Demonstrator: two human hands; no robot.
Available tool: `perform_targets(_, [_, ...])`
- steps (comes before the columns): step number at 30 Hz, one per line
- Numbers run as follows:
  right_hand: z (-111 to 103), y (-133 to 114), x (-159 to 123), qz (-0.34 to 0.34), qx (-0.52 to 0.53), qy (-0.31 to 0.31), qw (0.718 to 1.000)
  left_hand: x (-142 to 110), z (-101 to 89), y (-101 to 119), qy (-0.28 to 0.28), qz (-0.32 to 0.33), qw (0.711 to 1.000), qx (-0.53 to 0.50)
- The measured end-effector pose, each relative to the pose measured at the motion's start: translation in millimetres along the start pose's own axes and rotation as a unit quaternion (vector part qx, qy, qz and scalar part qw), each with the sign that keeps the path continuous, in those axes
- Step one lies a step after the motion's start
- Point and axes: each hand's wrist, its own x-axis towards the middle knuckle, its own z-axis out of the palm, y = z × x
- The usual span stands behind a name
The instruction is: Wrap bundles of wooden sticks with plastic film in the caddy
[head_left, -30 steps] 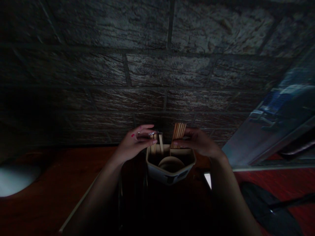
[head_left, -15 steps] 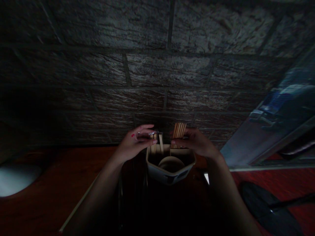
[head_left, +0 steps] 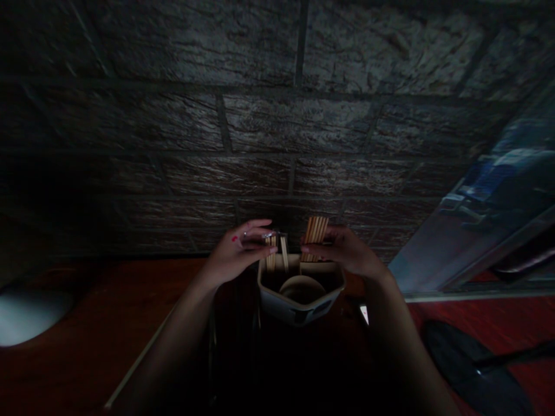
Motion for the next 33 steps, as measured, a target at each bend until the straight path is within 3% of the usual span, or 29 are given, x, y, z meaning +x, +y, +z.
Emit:
perform_targets(7, [-7.6,-9.9,-8.7,0.000,0.027,-0.001,1.000,-0.4,-0.3,-0.3,0.000,0.003,1.000,0.008])
perform_targets(10, [-18.4,-20.0,-21.3,-0.011,-0.008,0.084,0.996,-0.8,-0.3,-0.2,0.001,0.005,1.000,0.008])
perform_targets(12, [-22.5,-29.9,-32.6,-0.021,-0.049,0.188,0.981,-0.7,0.2,-0.3,-0.002,0.004,1.000,0.011])
perform_targets(14, [-19.5,-41.4,-43.8,-0.038,-0.079,0.235,0.968,-0.5,1.3,-0.4,-0.008,-0.002,1.000,0.017])
perform_targets(18, [11.6,-58.8,-52.3,-0.051,-0.076,0.140,0.986,0.3,4.1,-1.1,-0.027,-0.013,0.999,0.027])
perform_targets(20, [34.0,-60.3,-46.1,-0.037,-0.135,0.107,0.984,0.7,4.9,-2.0,-0.032,-0.009,0.999,0.029])
perform_targets(22, [55.0,-56.8,-35.2,-0.020,-0.223,0.083,0.971,1.0,5.0,-3.5,-0.039,0.001,0.999,0.029])
perform_targets(25, [76.7,-45.9,-17.8,0.022,-0.335,0.108,0.936,1.6,3.9,-6.2,-0.047,0.012,0.998,0.033])
perform_targets(33, [84.7,-25.3,2.5,0.017,-0.364,0.099,0.926,3.6,1.0,-8.4,-0.052,0.025,0.997,0.055])
